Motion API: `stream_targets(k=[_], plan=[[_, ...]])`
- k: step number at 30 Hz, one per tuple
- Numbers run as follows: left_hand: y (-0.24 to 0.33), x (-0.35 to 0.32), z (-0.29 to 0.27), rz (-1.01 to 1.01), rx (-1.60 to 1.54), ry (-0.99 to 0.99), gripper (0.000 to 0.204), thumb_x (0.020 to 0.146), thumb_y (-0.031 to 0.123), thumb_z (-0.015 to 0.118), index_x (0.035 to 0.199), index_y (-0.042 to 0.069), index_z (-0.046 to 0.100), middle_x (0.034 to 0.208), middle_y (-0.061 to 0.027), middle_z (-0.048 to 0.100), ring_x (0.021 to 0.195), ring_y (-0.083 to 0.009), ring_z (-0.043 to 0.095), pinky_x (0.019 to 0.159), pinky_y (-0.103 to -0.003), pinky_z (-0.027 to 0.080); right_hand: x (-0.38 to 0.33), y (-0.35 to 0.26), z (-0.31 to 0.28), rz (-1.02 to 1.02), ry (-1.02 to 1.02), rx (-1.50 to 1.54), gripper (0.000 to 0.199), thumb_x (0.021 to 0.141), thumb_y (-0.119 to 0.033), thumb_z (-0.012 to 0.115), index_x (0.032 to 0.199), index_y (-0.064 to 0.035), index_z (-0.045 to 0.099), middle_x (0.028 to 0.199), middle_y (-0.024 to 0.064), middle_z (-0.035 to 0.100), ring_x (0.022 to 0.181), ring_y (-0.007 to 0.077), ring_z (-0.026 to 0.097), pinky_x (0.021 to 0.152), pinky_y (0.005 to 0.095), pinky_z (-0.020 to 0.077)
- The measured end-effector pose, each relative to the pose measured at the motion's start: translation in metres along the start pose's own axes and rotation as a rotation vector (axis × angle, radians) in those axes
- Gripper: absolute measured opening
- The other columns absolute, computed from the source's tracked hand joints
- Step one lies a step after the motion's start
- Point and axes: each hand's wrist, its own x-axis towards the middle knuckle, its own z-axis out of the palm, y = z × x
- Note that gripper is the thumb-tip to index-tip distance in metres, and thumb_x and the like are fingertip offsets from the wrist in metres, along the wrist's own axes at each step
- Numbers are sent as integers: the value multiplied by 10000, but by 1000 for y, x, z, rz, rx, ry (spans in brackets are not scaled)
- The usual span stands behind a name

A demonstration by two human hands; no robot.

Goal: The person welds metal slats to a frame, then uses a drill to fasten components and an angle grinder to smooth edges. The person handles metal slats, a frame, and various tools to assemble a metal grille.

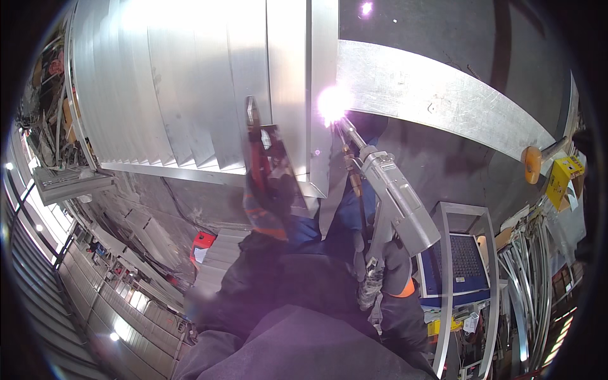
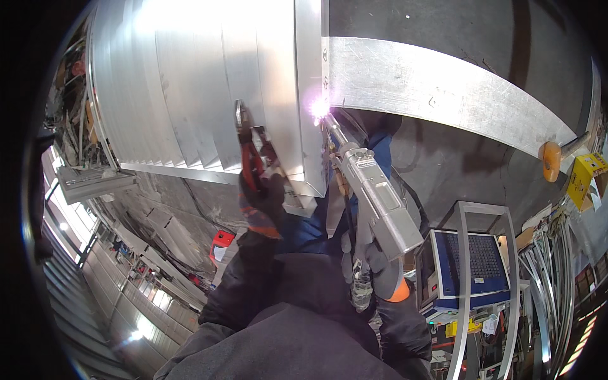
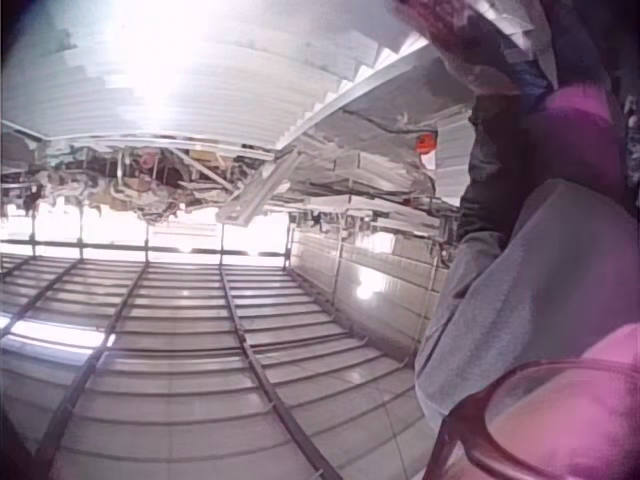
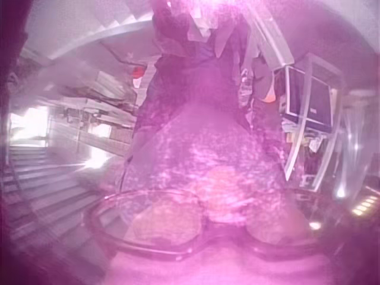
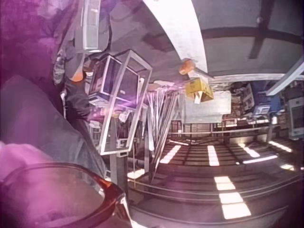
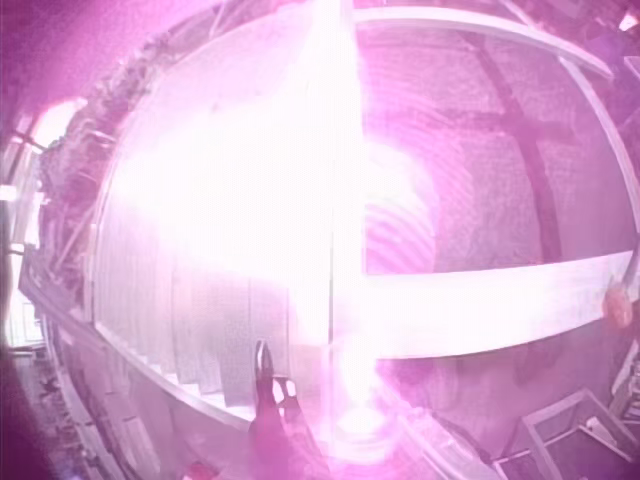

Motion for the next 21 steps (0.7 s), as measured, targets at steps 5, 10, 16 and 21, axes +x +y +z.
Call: stream_targets(k=[5, 10, 16, 21], plan=[[1, 37, -39, 89, 190, 79, 571, 886, 285, 766, 1320, -16, 549, 857, -56, 625, 691, -117, 579, 600, -295, 493, -2, -2, 4, -5, 42, -63, 658, 938, -521, 634, 1325, -17, 462, 983, 160, 611, 592, 214, 631, 471, 307, 503], [13, 84, -64, -8, 94, 98, 468, 875, 235, 756, 1223, -32, 593, 908, -65, 642, 759, -146, 584, 688, -302, 498, -9, -12, 6, -43, 70, -10, 910, 811, -585, 785, 1464, -57, 435, 952, 198, 677, 652, 237, 679, 535, 321, 554], [0, 131, -84, -118, 161, 179, 383, 1018, 364, 571, 1029, -12, 646, 794, -29, 619, 650, -115, 520, 607, -303, 420, -10, -15, 5, -39, 69, 62, 876, 861, -664, 677, 1462, -75, 435, 982, 211, 676, 512, 209, 616, 447, 293, 502], [-19, 152, -98, -118, 96, 257, 428, 1027, 407, 523, 1080, -4, 632, 826, -27, 611, 676, -123, 522, 641, -313, 440, -5, -15, 2, -7, 82, 48, 857, 881, -674, 647, 1463, -83, 435, 971, 195, 658, 501, 196, 591, 444, 291, 491]])
